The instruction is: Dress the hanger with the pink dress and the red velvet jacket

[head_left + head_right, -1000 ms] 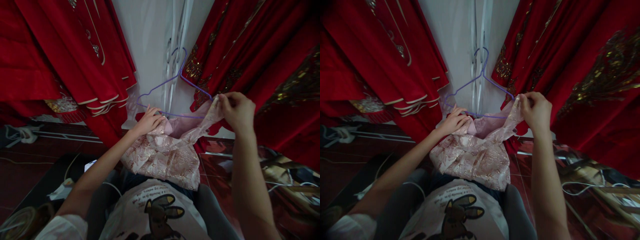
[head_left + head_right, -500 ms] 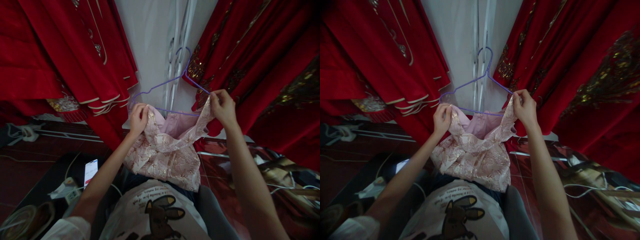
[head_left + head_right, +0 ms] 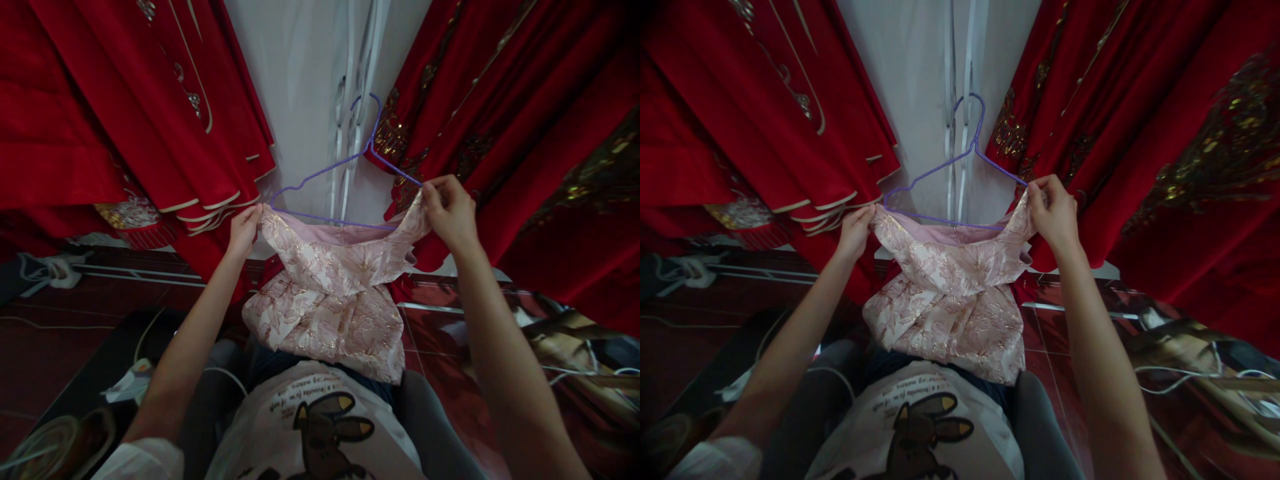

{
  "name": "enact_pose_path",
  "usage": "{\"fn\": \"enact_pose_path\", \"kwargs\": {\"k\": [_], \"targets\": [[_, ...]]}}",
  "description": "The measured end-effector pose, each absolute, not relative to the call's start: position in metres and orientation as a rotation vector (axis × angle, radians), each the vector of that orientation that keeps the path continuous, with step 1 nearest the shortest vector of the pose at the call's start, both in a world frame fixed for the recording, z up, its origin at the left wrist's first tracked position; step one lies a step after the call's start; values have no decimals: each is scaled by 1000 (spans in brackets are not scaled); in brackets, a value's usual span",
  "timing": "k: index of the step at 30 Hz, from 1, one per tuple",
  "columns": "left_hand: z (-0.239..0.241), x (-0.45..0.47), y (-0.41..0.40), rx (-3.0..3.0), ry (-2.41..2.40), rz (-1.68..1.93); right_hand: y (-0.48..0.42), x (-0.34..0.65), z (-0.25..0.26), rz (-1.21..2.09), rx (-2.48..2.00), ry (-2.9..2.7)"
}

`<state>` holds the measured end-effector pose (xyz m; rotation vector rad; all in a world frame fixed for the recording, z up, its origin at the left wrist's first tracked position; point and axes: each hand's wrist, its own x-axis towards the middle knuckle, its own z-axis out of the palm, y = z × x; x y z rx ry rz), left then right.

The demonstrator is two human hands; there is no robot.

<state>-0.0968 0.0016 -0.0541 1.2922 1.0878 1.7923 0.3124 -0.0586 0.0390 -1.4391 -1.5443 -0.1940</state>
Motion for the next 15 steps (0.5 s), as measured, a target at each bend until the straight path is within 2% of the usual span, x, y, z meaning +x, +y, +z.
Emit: {"fn": "enact_pose_path", "kwargs": {"k": [5,11,13,15], "targets": [[-24,-81,12,1488,1151,1810,-59,314,41,-179,-1417,-1565],[39,-51,11,2010,1102,1599,-51,318,31,-107,-1368,-1567],[41,-54,12,1975,1110,1604,-45,321,27,-65,-1354,-1553],[23,-64,16,1829,1152,1680,-39,324,23,0,-1330,-1566]]}}
